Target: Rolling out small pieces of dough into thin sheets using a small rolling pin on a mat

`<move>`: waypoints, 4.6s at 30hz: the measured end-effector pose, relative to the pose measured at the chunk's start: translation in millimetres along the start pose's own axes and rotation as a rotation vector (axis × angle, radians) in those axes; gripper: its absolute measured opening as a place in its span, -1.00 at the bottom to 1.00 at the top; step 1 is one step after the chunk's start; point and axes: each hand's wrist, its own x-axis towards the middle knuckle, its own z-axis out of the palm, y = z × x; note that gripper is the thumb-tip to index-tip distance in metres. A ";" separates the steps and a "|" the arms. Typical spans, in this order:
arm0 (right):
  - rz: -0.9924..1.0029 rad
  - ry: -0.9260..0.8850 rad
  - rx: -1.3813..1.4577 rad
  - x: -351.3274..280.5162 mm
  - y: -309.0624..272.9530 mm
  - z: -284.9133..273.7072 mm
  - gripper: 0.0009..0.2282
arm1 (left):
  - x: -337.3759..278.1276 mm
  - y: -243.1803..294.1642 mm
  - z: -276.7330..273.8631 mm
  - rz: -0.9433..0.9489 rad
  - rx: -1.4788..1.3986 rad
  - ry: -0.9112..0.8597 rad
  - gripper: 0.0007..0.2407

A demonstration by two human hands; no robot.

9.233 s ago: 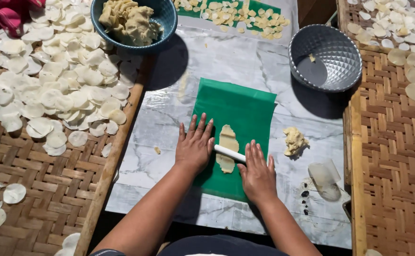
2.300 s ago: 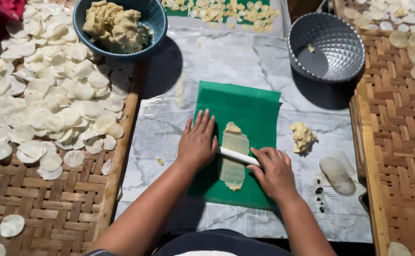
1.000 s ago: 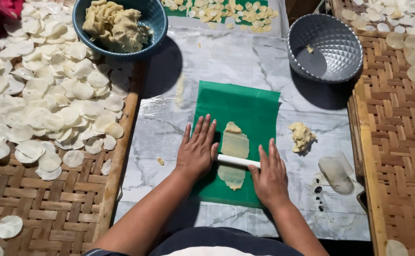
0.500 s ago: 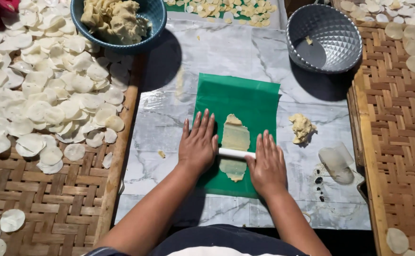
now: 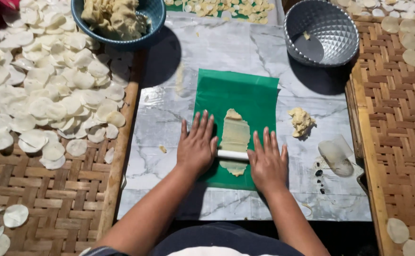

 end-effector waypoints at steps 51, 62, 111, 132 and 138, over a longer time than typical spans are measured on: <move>0.014 -0.276 0.061 156.5 30.6 26.2 -0.39 | 120.1 -31.3 29.6 -0.190 -0.033 -0.473 -0.47; 0.065 0.243 -0.089 89.3 91.7 0.2 -0.68 | 62.5 -31.2 22.5 0.056 -0.053 -0.201 -0.45; -0.141 -0.022 0.263 75.8 17.7 -5.6 -0.47 | 67.2 -19.1 3.9 0.053 -0.109 -0.115 -0.49; -0.063 -0.228 0.019 182.2 37.8 21.5 -0.34 | 147.9 -41.2 14.6 0.022 -0.059 -0.321 -0.55; -0.083 -0.127 0.125 117.3 27.9 12.6 -0.38 | 100.9 -32.5 -2.6 0.073 -0.132 -0.226 -0.53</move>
